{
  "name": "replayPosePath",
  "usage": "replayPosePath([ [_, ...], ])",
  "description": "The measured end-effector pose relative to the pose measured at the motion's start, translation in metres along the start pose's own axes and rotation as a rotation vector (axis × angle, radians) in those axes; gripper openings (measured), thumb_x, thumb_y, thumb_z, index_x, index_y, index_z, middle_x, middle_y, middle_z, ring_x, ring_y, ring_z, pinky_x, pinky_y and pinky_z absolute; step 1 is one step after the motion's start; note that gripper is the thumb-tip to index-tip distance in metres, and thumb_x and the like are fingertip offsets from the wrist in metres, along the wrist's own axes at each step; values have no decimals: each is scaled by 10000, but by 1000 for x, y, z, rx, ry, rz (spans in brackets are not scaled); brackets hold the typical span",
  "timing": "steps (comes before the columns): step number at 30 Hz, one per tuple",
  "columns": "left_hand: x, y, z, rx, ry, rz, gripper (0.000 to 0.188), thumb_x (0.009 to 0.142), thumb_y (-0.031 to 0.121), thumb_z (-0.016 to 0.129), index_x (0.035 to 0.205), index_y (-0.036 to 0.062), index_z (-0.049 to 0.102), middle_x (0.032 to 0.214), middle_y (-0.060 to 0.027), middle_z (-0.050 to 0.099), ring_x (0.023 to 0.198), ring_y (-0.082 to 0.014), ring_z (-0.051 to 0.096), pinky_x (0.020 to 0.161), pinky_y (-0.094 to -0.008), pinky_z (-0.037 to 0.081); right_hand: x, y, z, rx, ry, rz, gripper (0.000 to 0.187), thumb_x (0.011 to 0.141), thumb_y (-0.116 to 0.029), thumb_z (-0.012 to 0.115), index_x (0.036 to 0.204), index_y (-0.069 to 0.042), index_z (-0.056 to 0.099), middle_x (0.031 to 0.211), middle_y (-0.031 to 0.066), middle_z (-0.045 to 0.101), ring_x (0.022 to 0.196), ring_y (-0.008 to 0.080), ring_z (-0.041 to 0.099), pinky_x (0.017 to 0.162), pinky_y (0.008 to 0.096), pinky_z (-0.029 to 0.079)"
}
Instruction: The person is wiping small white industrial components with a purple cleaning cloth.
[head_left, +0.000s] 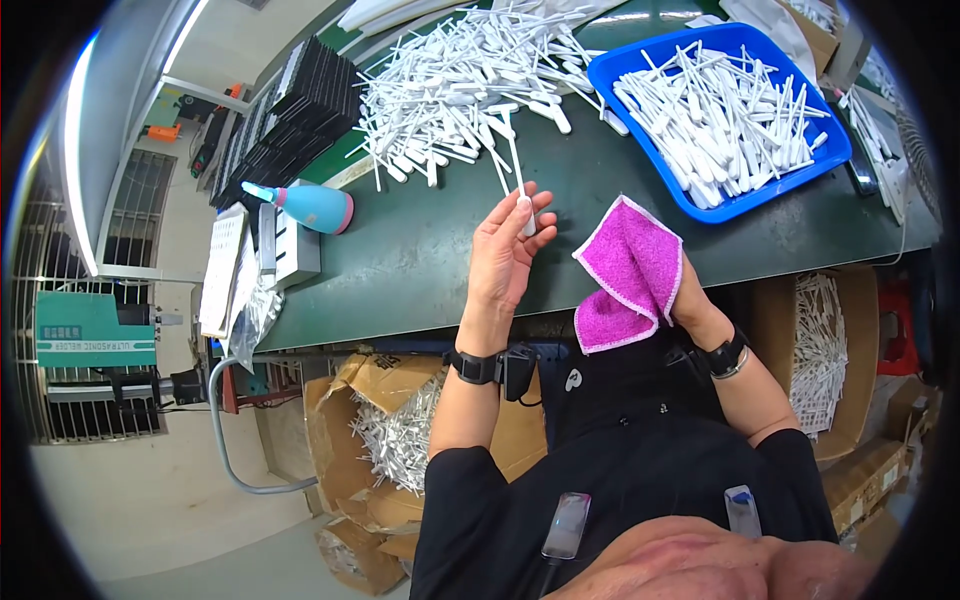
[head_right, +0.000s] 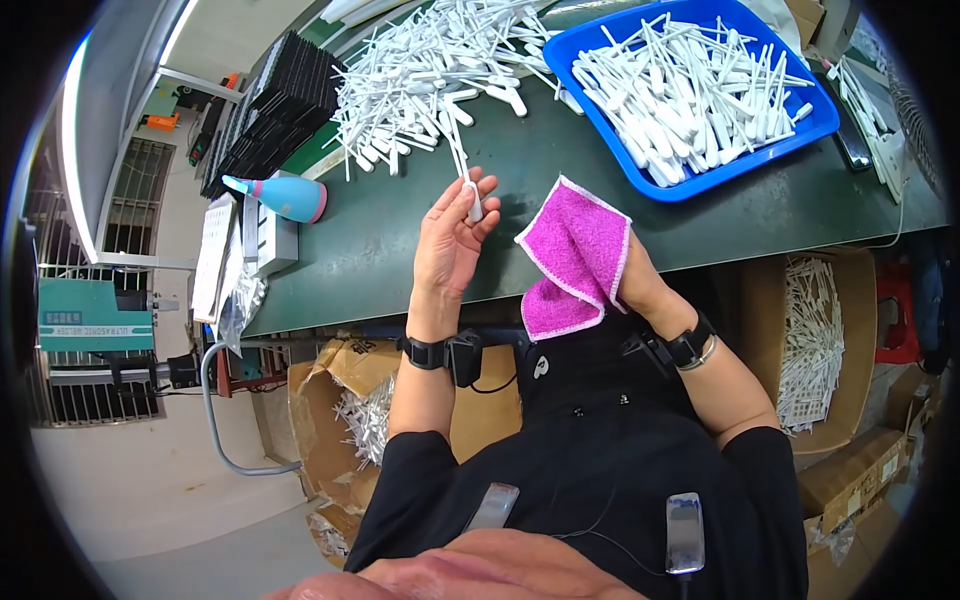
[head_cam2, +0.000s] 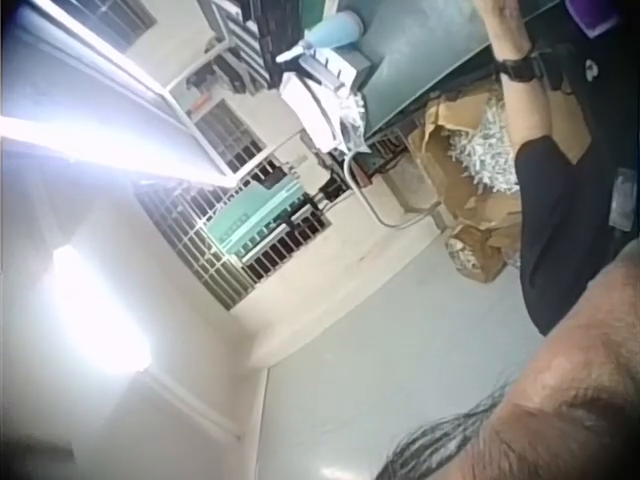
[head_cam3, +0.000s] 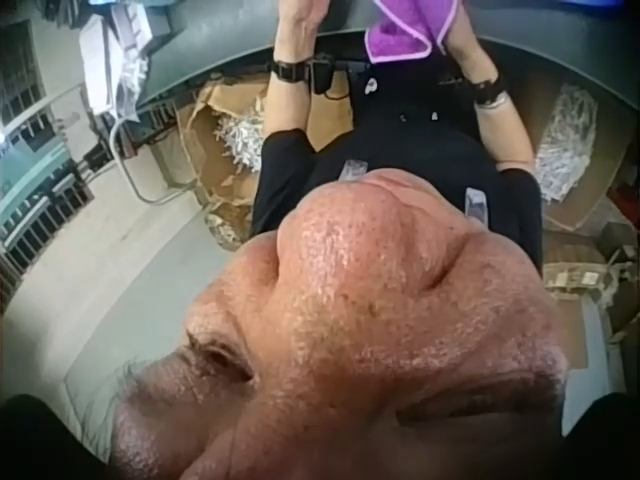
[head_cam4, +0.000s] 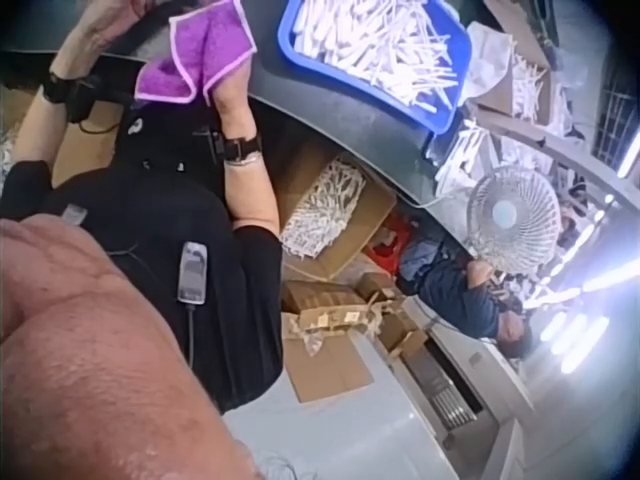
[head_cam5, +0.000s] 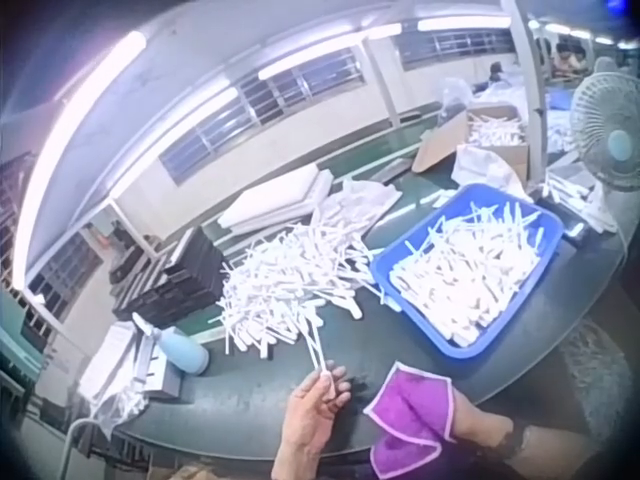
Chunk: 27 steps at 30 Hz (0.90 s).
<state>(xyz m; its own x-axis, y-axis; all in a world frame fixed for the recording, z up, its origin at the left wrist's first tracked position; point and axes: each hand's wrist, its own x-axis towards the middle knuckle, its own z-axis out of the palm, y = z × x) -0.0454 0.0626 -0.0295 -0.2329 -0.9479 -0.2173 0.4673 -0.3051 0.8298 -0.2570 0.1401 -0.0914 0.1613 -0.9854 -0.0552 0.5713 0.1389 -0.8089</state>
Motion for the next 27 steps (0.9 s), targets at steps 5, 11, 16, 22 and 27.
replayPosePath([
  [5,-2,1,-6,25,21,18,345,903,138,581,1206,-17,526,1066,-145,627,781,-162,648,640,-243,559,0,-14,21,121,52,-8,431,975,-233,442,1333,0,394,1268,118,514,1093,203,559,930,346,472],
  [11,-23,7,12,102,36,63,373,921,167,559,1245,-5,496,1059,-147,632,731,-153,646,581,-242,553,7,-48,38,559,112,-134,482,979,-295,398,1371,-19,347,1335,144,467,1125,259,555,956,363,458],
  [16,-49,-18,41,333,-216,21,262,952,181,500,1128,-12,524,913,-133,634,635,-148,637,505,-232,530,12,-44,53,368,316,-192,408,977,-299,385,1270,-19,430,1100,100,585,900,189,612,805,289,498],
  [22,-71,-30,50,180,-480,-480,231,965,212,475,947,-13,519,623,-65,580,480,-130,590,447,-206,492,34,-32,25,832,-383,-25,247,975,-280,392,1018,-56,485,680,-25,380,563,75,346,539,226,326],
  [27,-69,-44,48,440,-373,-298,205,954,200,490,889,19,564,541,-46,554,457,-123,575,422,-210,432,45,-35,11,904,-608,-113,239,959,-219,446,1091,-32,512,748,13,488,623,90,455,600,234,411],
])
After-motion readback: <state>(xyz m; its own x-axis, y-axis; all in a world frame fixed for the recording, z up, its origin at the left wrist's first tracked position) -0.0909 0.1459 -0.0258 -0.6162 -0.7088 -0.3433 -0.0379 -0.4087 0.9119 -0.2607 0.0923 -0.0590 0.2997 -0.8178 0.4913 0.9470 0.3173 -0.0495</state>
